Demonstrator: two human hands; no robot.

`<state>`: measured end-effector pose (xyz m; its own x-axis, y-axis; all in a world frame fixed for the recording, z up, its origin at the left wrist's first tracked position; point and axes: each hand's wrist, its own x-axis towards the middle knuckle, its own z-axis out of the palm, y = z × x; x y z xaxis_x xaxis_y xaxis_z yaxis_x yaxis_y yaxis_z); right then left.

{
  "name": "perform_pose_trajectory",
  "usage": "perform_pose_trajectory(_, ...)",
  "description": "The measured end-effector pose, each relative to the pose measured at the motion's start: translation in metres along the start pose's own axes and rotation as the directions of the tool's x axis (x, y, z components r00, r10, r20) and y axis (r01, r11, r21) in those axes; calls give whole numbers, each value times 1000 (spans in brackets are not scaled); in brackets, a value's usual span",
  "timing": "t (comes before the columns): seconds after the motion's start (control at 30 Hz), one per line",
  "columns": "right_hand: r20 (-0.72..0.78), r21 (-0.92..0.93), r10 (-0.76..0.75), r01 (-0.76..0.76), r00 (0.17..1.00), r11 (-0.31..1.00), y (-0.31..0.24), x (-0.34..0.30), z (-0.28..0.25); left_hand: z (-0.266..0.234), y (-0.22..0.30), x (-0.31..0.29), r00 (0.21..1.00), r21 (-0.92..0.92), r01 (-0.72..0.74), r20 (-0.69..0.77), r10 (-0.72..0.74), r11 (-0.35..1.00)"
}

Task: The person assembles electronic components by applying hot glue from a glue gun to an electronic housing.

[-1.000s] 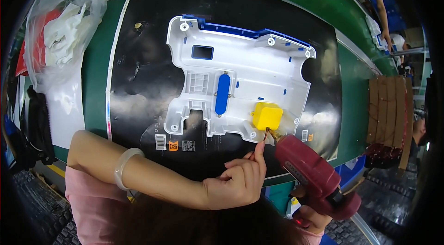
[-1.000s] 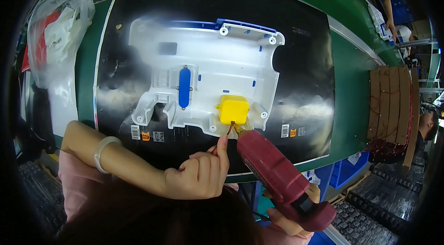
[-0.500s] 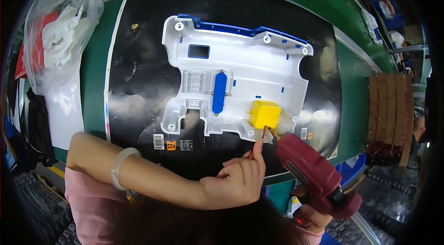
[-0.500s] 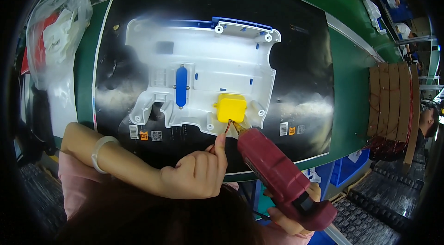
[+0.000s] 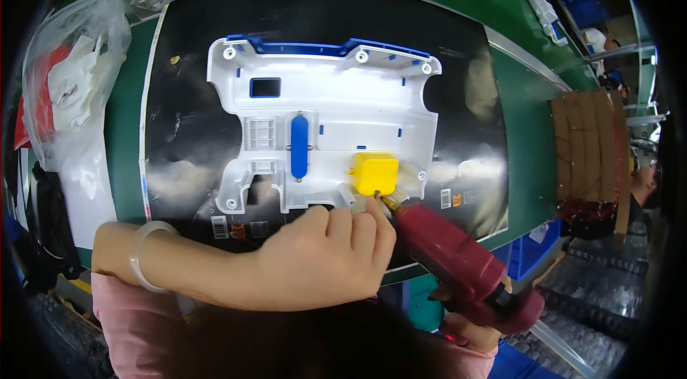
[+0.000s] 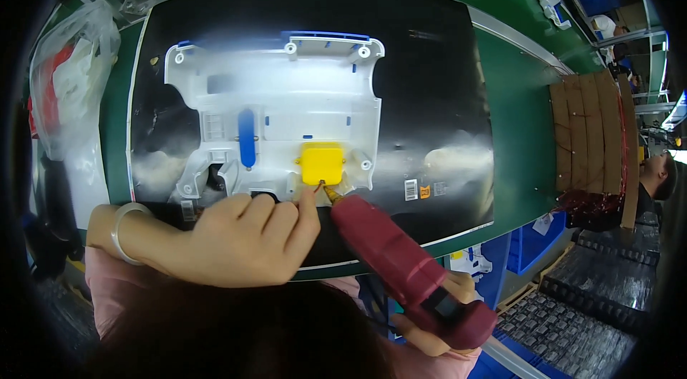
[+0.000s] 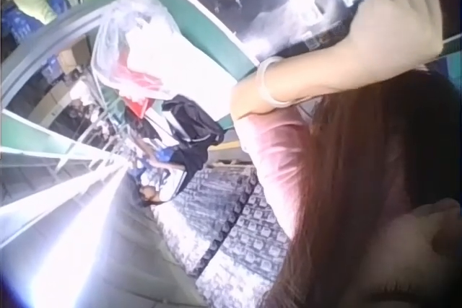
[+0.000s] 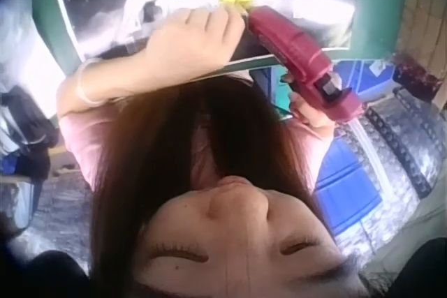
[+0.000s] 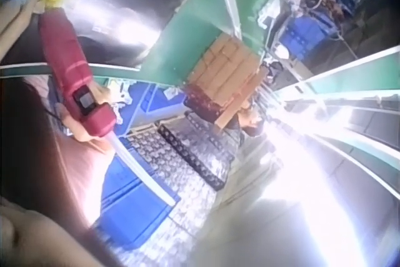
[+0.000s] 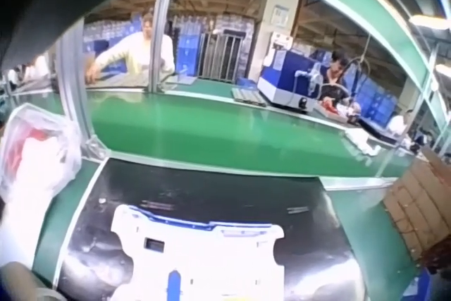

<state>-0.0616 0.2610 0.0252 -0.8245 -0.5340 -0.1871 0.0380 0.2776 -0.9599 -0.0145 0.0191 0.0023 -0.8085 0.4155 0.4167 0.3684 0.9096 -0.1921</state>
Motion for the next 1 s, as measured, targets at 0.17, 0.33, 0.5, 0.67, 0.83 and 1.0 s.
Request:
perform_pose_trajectory(0.17,53,-81,56,-52,997,995,2,-4,-2,0,-18,4,999,-230,22,43,-13,973)
perform_pose_trajectory(0.33,71,-98,-12,19,997,995,8,-1,-2,13,-26,8,994,-364,110,40,-102,925)
perform_pose_trajectory(0.5,205,-194,-137,178,969,965,4,9,-6,15,-31,13,981,-431,192,99,-165,882)
perform_pose_trajectory(0.67,218,-167,-139,178,966,970,5,11,-5,18,-33,13,979,-440,205,106,-176,874)
perform_pose_trajectory(0.83,153,-140,-154,176,976,974,7,9,1,16,-33,12,970,-467,241,145,-195,851)
perform_pose_trajectory(1.0,91,-120,-142,153,986,981,4,9,5,15,-33,13,971,-469,237,143,-192,851)
